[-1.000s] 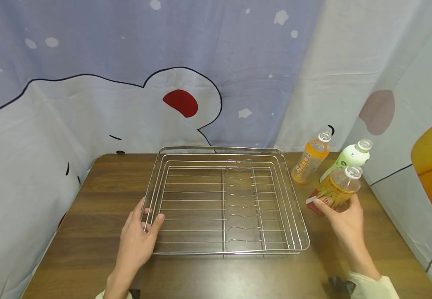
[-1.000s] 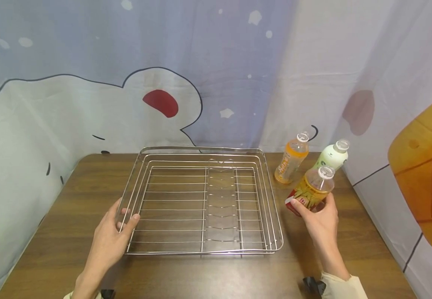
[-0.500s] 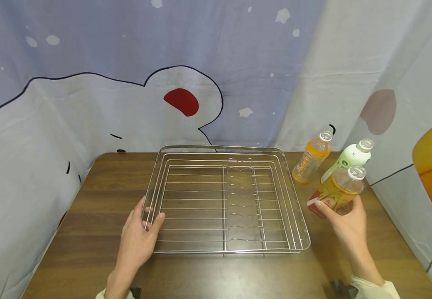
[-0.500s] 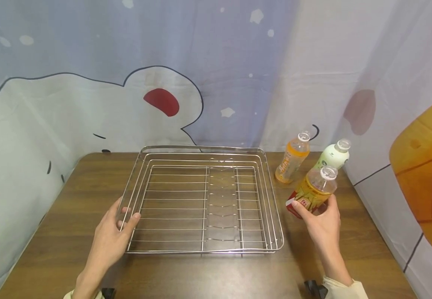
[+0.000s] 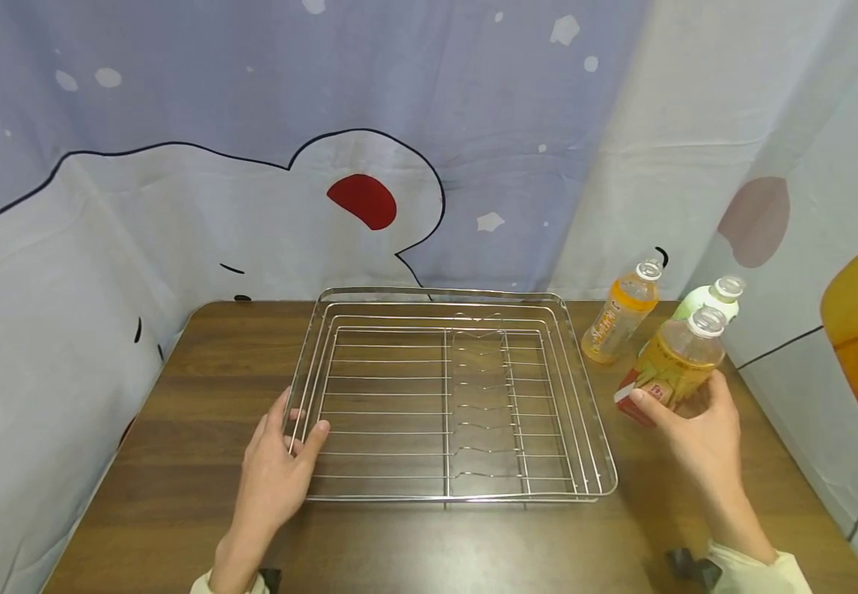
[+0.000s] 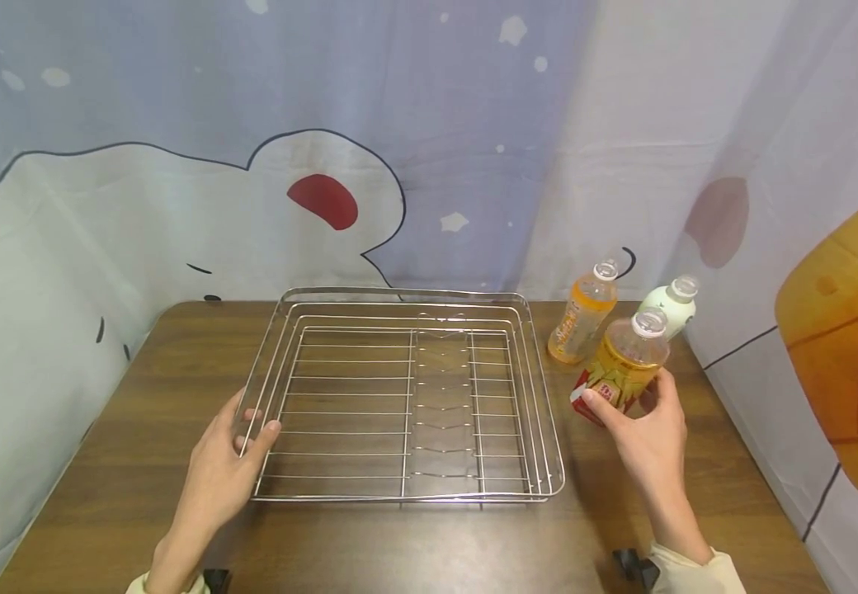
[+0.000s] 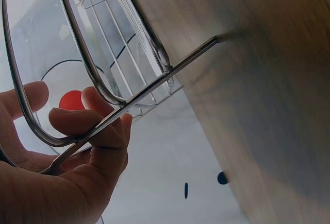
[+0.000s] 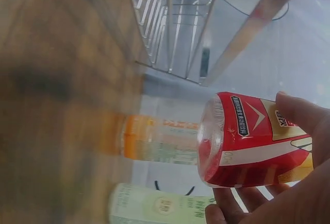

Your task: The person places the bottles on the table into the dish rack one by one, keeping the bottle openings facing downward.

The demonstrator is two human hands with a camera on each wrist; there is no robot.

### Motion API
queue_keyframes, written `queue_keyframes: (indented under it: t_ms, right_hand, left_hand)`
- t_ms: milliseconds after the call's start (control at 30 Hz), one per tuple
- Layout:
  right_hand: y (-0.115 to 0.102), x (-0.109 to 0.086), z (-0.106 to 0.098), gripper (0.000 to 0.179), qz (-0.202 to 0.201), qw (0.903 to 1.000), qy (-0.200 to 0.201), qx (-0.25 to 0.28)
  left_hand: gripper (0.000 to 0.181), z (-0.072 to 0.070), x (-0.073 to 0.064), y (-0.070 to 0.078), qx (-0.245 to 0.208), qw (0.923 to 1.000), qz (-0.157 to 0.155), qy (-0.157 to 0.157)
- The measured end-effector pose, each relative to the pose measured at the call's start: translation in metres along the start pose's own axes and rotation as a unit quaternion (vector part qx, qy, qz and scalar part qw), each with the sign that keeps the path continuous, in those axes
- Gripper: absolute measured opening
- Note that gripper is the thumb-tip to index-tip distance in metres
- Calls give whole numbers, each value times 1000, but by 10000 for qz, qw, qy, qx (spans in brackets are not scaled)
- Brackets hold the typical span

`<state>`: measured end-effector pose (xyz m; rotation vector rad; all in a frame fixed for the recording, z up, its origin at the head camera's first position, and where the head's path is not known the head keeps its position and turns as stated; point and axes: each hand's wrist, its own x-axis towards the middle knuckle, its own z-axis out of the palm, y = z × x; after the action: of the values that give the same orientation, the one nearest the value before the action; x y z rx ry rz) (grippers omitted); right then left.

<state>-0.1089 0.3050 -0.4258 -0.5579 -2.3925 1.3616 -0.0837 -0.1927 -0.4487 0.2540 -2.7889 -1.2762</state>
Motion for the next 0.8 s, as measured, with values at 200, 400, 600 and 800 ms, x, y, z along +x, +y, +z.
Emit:
queue_keyframes:
  t_ms: [200, 400, 600, 800]
  right_hand:
    - [-16, 3, -2, 83, -191, 9996, -21, -189]
    - [-32, 9, -3, 84, -619, 9972, -121, -394]
    - [-49, 12, 2, 85, -816, 9942, -397, -576]
    - [-59, 10, 7, 88, -1118, 9911, -523, -494]
  left_hand:
    - [81, 0, 0, 0, -7, 10000, -9, 15]
    - [82, 0, 1, 1, -1, 10000, -15, 19]
    - [82, -1, 0, 1, -24, 10000, -55, 26]
    - [79, -1, 0, 2, -53, 10000, -8, 47]
